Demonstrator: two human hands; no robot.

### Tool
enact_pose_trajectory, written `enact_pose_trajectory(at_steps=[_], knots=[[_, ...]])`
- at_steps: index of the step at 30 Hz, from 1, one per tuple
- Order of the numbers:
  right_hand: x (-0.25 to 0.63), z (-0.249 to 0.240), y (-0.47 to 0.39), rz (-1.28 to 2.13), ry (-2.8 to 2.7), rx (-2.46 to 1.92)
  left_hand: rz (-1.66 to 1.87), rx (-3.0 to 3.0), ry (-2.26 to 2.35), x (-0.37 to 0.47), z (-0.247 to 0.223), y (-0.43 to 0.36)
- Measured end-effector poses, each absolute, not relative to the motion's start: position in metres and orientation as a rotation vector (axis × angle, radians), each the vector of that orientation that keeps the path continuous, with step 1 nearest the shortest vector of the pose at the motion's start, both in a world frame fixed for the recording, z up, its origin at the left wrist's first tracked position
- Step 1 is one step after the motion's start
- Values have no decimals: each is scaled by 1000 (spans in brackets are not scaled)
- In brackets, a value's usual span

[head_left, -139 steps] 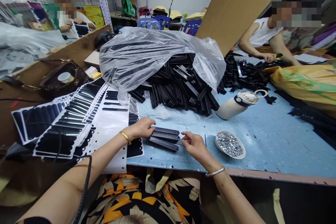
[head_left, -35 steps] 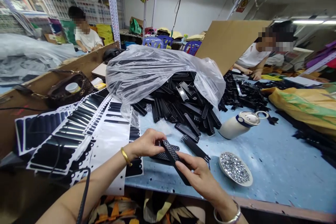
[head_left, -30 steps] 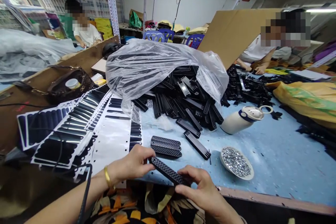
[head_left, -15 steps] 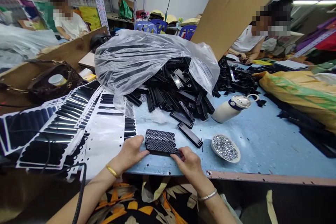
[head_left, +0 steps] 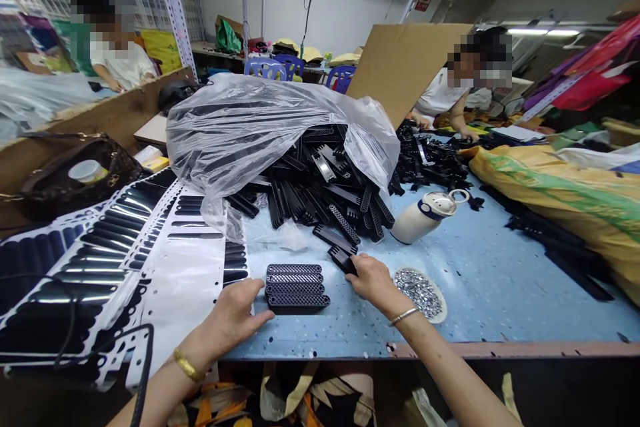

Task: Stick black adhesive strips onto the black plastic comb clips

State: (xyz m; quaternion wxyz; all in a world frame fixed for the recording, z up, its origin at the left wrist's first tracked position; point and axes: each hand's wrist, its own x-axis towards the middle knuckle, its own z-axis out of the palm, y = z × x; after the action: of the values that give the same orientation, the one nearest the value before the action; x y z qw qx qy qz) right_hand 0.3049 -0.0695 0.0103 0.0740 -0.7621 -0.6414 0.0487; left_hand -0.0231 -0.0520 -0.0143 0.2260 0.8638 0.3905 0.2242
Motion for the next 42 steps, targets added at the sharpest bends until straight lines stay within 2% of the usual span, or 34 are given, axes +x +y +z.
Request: enact_pose_trajectory(at_steps=[6,10,14,17,21,24,27,31,36,39,42], knots=[[301,32,-85,349,-1760,-2142,864,2297,1007,-25,-4,-55],[279,52,-109,686,-1607,-1847,906,2088,916,-9,15,-55],[250,65,-124,802,-1674,-1692,908,1884,859,11,36,-53],[227,64,-134,718,-1788,-1591,814,1586,882,18,43,-54],[203,51,-149,306,-1975,-1392,504,1197,768,10,38,-62],[201,38,-161,109,-2038,-1342,501,1088,712,-5,29,-74],[212,23,-170,124,-1957,-1436,563,1157,773,-18,22,-89],[223,-3,-173,400,-1865,-1599,582,1652,848,-21,7,-100],[231,-38,-156,286,-1696,-1695,735,2325,1067,-14,-25,-93],[240,-54,-149,299,-1611,-1765,785,2348,1156,-14,-33,-85],[248,-63,-149,358,-1575,-1810,890,2089,1255,-17,-31,-79]])
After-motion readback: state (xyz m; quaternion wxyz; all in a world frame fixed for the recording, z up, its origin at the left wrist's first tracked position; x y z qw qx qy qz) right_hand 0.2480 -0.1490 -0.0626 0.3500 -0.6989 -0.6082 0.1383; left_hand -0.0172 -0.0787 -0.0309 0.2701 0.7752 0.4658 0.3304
